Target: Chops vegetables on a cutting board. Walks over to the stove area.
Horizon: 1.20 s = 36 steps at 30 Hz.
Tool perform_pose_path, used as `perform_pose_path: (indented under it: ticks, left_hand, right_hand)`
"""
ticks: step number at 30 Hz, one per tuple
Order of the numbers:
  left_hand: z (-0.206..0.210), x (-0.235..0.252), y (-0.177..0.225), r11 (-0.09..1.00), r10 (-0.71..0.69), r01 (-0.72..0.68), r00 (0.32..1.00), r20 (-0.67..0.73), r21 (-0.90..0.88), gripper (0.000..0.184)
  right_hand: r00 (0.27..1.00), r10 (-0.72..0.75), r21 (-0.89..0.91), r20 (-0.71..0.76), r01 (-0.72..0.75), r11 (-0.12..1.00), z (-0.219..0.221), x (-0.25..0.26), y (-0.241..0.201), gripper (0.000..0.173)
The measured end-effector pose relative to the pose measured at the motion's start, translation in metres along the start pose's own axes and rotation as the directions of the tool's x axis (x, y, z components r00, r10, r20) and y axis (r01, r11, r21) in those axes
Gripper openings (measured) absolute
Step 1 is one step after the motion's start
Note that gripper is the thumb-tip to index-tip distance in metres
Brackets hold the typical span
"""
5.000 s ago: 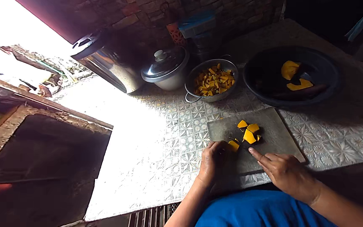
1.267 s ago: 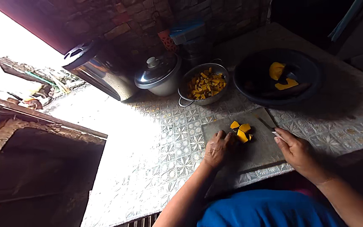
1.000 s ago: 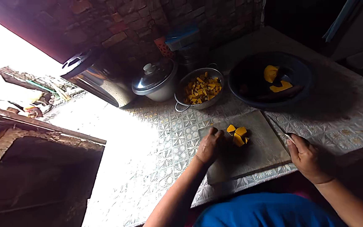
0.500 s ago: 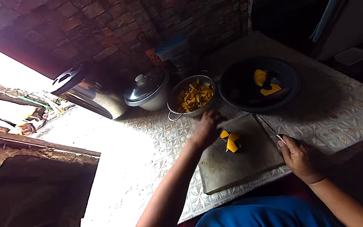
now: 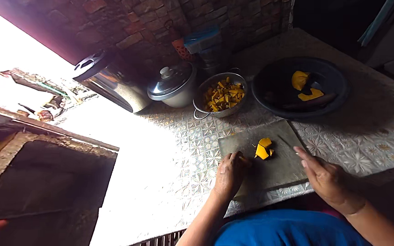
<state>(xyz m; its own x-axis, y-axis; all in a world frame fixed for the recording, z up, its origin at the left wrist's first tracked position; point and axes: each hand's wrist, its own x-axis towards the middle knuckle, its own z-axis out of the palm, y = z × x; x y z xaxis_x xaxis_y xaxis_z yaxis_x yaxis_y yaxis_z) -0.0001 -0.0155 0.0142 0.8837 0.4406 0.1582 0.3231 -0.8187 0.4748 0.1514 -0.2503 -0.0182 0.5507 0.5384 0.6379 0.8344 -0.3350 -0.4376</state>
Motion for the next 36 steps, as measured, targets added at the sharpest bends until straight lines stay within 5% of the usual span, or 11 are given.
perform_pose_path:
  ticks: [4,11,21,27,36]
  left_hand:
    - [0.008,-0.013,-0.009,0.992,0.084,-0.101,0.976,-0.203,-0.075,0.041]
    - [0.023,-0.019,-0.024,0.971,0.209,-0.234,0.928,-0.309,-0.046,0.021]
    - [0.027,-0.015,-0.027,0.963,0.259,-0.271,0.913,-0.314,0.007,0.013]
    - [0.026,-0.014,-0.027,0.961,0.262,-0.275,0.910,-0.321,0.004,0.012]
    - [0.026,-0.014,-0.026,0.966,0.248,-0.259,0.912,-0.328,0.010,0.011]
  right_hand:
    - [0.983,-0.095,0.042,0.155,0.090,0.995,0.009,-0.001,-0.041,0.042]
    - [0.917,-0.161,-0.079,0.365,0.203,0.976,0.022,-0.002,-0.066,0.053]
    - [0.860,-0.135,-0.204,0.493,0.265,0.943,0.017,0.014,-0.083,0.061]
    - [0.787,-0.098,-0.179,0.608,0.257,0.950,0.014,0.028,-0.086,0.065]
    - [0.775,-0.081,-0.150,0.627,0.223,0.963,0.030,0.025,-0.083,0.064]
